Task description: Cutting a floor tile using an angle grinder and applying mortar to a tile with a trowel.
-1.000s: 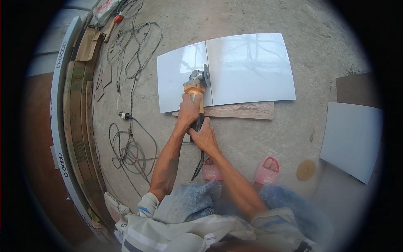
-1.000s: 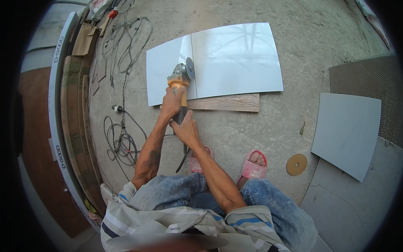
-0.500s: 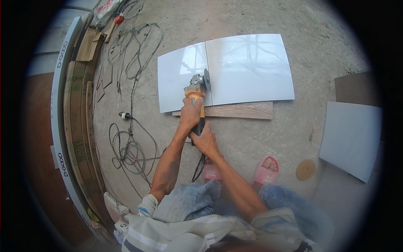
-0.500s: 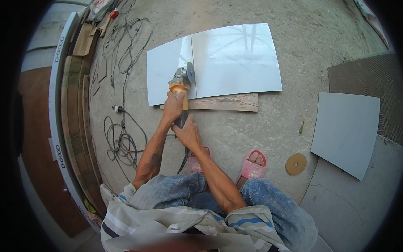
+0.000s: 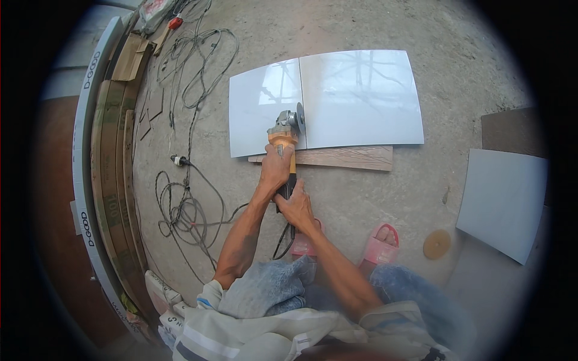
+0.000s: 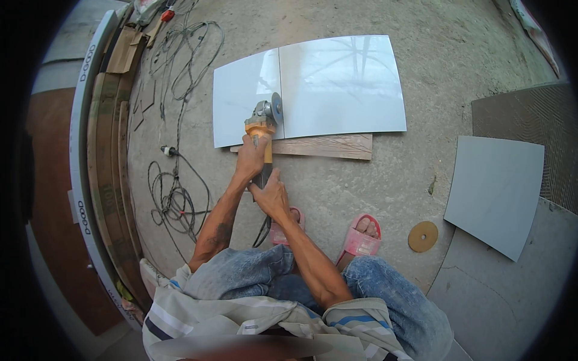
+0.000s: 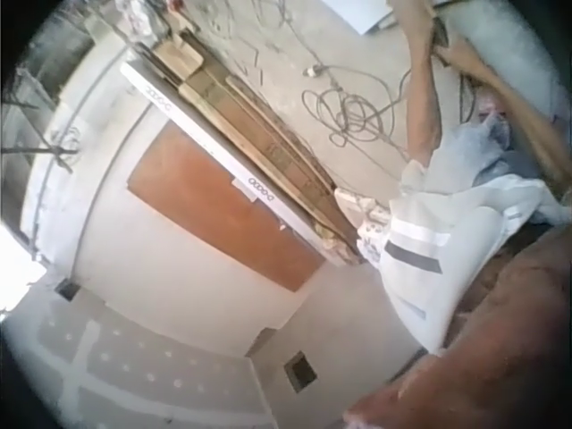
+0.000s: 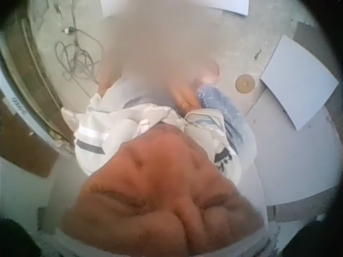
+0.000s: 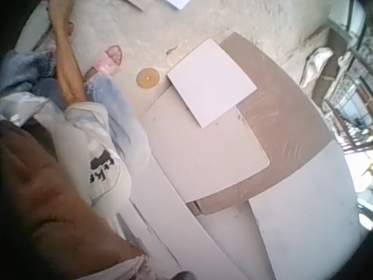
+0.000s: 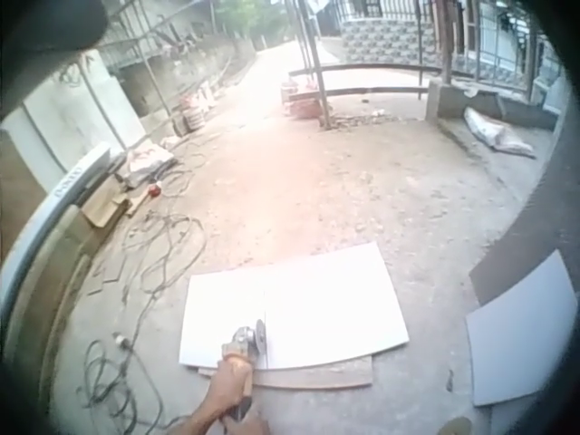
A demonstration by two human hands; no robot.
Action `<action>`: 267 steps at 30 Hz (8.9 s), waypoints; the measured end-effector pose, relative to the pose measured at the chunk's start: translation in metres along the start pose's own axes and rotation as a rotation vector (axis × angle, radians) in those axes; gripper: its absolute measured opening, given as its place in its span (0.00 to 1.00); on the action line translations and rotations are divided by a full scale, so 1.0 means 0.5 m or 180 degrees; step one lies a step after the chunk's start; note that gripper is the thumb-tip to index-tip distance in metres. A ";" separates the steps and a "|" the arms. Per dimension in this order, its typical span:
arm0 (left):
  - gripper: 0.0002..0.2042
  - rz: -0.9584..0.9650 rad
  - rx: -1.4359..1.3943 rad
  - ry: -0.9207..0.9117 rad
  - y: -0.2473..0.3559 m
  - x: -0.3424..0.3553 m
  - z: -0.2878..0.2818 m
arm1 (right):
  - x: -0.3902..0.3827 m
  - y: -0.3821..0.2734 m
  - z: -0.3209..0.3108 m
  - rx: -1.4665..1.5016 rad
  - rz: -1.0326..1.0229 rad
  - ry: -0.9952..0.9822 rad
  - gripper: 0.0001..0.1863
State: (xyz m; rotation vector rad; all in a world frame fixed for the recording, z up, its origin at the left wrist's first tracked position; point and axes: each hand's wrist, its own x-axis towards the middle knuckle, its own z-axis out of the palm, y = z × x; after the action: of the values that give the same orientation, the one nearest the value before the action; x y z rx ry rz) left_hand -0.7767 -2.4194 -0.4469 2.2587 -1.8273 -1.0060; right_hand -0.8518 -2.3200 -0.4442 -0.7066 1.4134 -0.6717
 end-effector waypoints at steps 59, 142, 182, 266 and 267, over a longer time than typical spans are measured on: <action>0.32 0.0051 -0.1664 0.0516 -0.128 -0.107 -0.062 | -0.061 0.146 0.029 0.1994 0.0938 -0.1672 0.28; 0.34 -0.0222 -0.0996 -0.0609 -0.030 -0.150 0.034 | 0.143 0.159 -0.472 0.1667 0.0235 0.2907 0.19; 0.26 -0.0286 -0.1937 0.0396 -0.296 -0.004 -0.194 | 0.038 -0.020 0.213 -0.0186 0.0106 -0.1526 0.36; 0.46 0.2429 0.1843 -0.0564 0.393 0.336 0.106 | -0.490 -0.094 -0.833 -0.1834 0.0472 0.2942 0.23; 0.47 0.2246 0.1854 -0.0502 0.421 0.358 0.129 | -0.492 -0.082 -0.849 -0.1759 0.0369 0.2949 0.22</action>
State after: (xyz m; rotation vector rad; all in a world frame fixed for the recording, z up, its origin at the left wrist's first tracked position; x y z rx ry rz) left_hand -0.9748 -2.6189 -0.4843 1.4850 -2.9611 -0.5752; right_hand -1.2876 -2.1712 -0.2700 -0.7570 2.5363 -0.5283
